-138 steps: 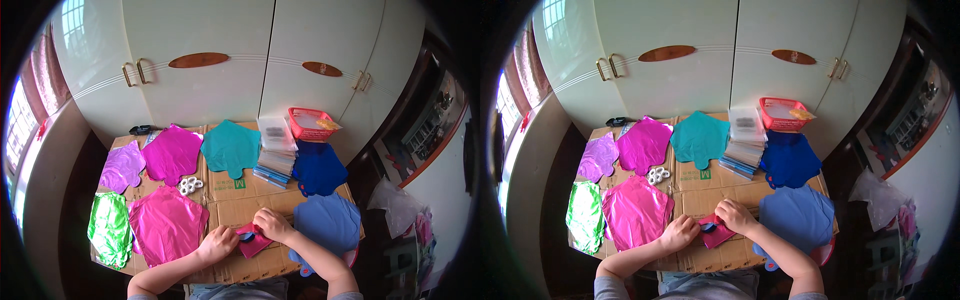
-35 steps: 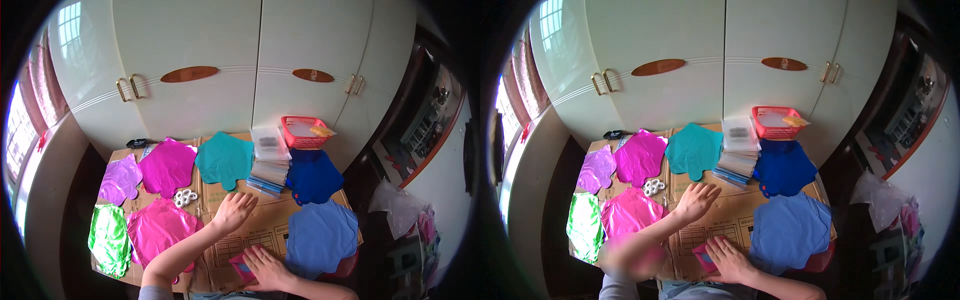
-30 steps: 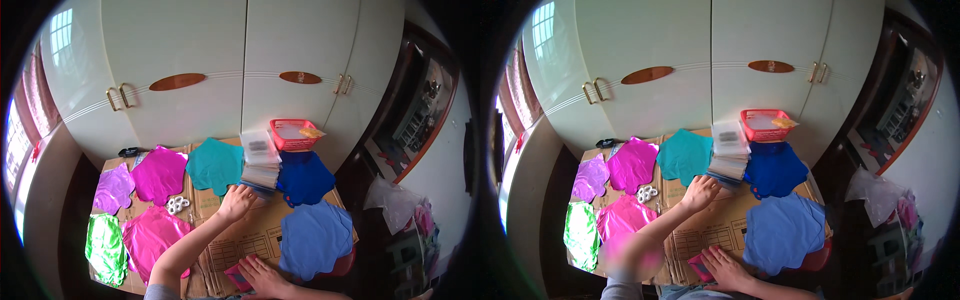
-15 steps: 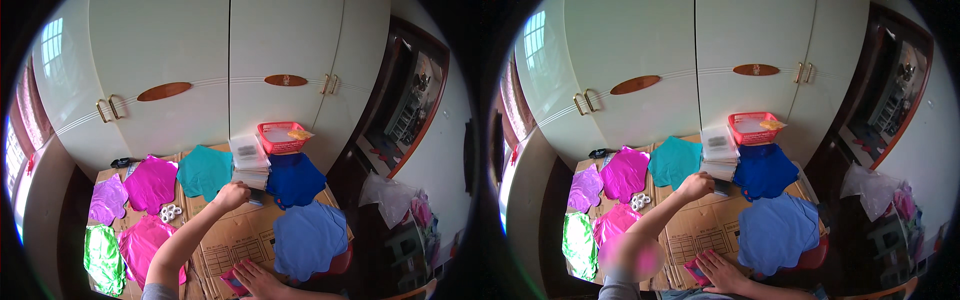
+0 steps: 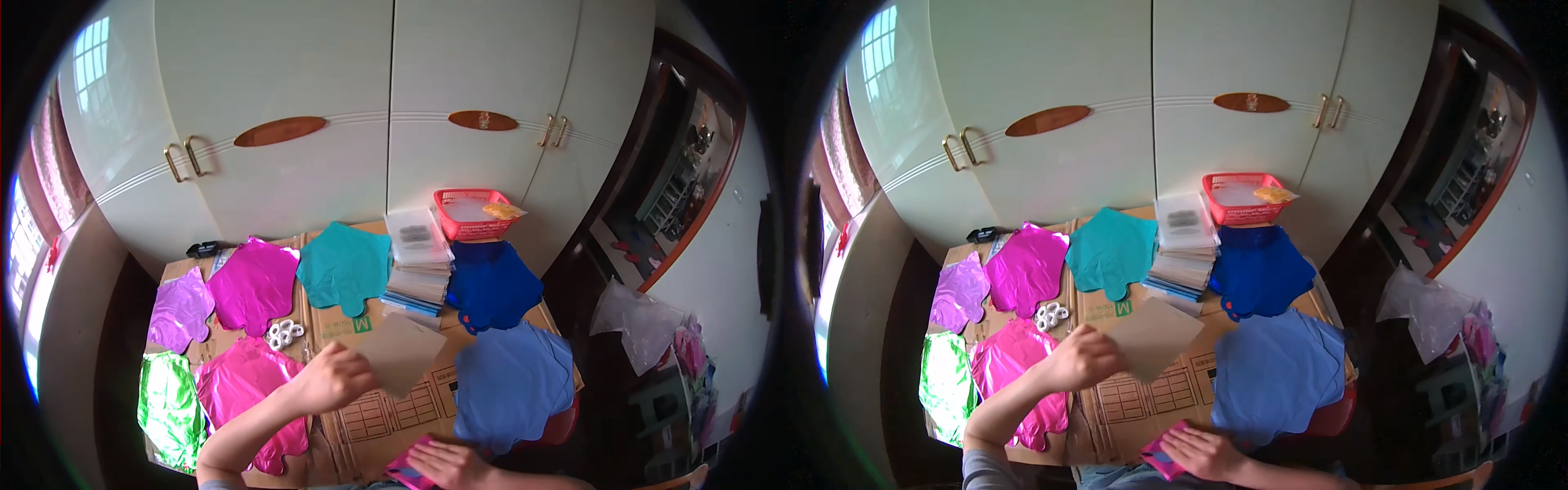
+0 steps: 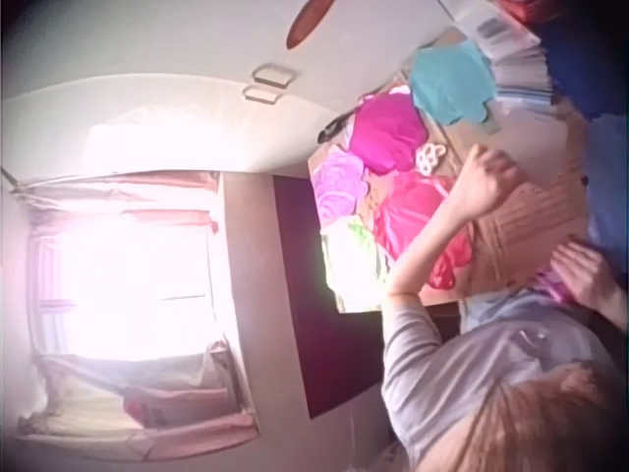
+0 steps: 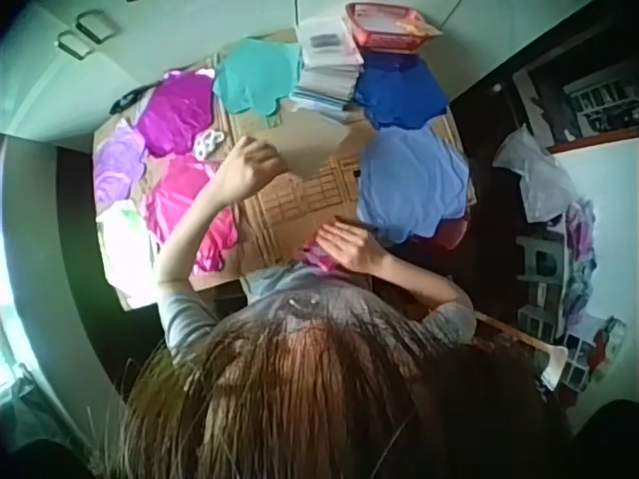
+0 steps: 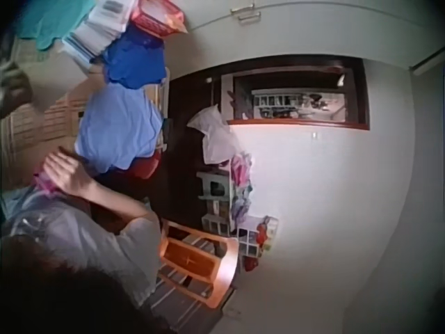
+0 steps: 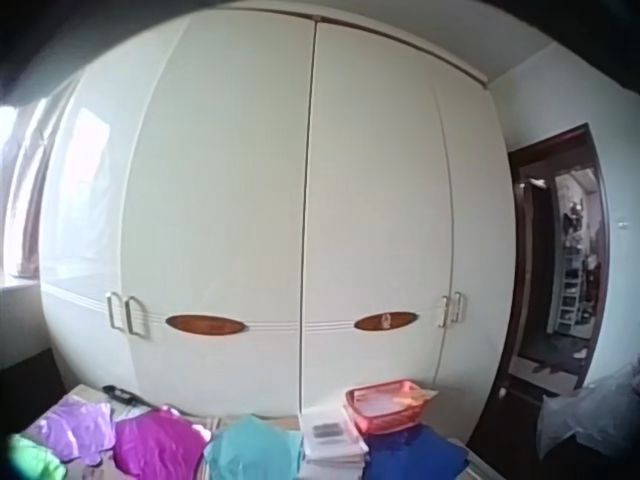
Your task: Folding colorful fabric cutouts and placing them into plastic sleeves with cardboard header labels.
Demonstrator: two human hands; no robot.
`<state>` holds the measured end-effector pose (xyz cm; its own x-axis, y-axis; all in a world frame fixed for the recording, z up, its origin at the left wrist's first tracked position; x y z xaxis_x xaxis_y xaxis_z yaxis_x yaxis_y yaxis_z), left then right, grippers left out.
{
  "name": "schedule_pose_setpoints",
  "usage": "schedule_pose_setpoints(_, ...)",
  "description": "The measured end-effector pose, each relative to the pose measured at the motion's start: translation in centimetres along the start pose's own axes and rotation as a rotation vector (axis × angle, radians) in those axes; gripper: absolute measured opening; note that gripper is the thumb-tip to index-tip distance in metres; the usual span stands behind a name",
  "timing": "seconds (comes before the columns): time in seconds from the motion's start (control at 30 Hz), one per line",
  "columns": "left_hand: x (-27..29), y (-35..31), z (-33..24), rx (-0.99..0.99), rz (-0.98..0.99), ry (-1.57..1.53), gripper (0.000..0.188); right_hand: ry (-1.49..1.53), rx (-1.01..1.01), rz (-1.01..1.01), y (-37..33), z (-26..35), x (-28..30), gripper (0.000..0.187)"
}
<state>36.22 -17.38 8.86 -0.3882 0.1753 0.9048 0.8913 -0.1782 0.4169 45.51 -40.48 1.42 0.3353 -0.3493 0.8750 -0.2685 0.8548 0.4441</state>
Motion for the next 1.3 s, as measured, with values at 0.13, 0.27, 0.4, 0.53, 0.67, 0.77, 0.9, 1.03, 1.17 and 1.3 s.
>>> schedule_pose_setpoints(0.13,-2.2,-5.7,-2.6,0.006,0.142,-0.084,0.017,0.554,-0.662,0.084,0.4,-5.0,0.5,0.018)
schedule_pose_setpoints(0.27,-2.7,-8.8,-4.2,0.099,0.079,0.162,0.022,1.281,-0.982,-0.006,5.3,-9.4,-2.7,0.018)
schedule_pose_setpoints(0.4,-3.4,-12.3,-5.6,0.181,0.024,0.313,0.022,1.310,-0.938,0.092,9.3,-10.2,-6.3,0.017)
schedule_pose_setpoints(0.53,-4.0,-12.8,-6.1,0.288,-0.003,0.246,0.029,1.098,-0.885,0.235,11.1,-10.6,-9.1,0.024)
schedule_pose_setpoints(0.67,-4.1,-12.0,-7.0,0.339,0.003,0.182,0.040,1.017,-0.842,0.317,11.7,-9.8,-9.7,0.030)
schedule_pose_setpoints(0.77,-4.3,-11.3,-7.3,0.372,0.018,0.162,0.047,1.019,-0.849,0.398,11.8,-9.2,-9.8,0.029)
schedule_pose_setpoints(0.9,-5.2,-11.1,-7.3,0.408,0.086,0.153,0.055,1.067,-0.825,0.431,11.0,-9.6,-11.8,0.031)
schedule_pose_setpoints(1.03,-5.5,-11.0,-7.4,0.415,0.137,0.142,0.059,1.084,-0.845,0.411,10.2,-9.9,-12.8,0.034)
schedule_pose_setpoints(1.17,-5.8,-10.7,-7.4,0.401,0.178,0.124,0.061,0.977,-0.802,0.354,10.0,-9.8,-13.0,0.041)
schedule_pose_setpoints(1.3,-5.7,-10.6,-7.2,0.387,0.201,0.120,0.060,0.631,-0.689,0.434,10.6,-9.5,-11.6,0.041)
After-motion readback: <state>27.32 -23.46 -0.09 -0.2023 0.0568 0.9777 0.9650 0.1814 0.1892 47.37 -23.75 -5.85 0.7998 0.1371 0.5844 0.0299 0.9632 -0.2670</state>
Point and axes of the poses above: each hand's wrist, its own y-axis towards the middle knuckle, its own x-axis out of the back of the hand, z = x × y, the point moved 4 cm from there along y, towards the middle knuckle, and after that the axes turned 3 degrees about -x, right-handed, at the moved point
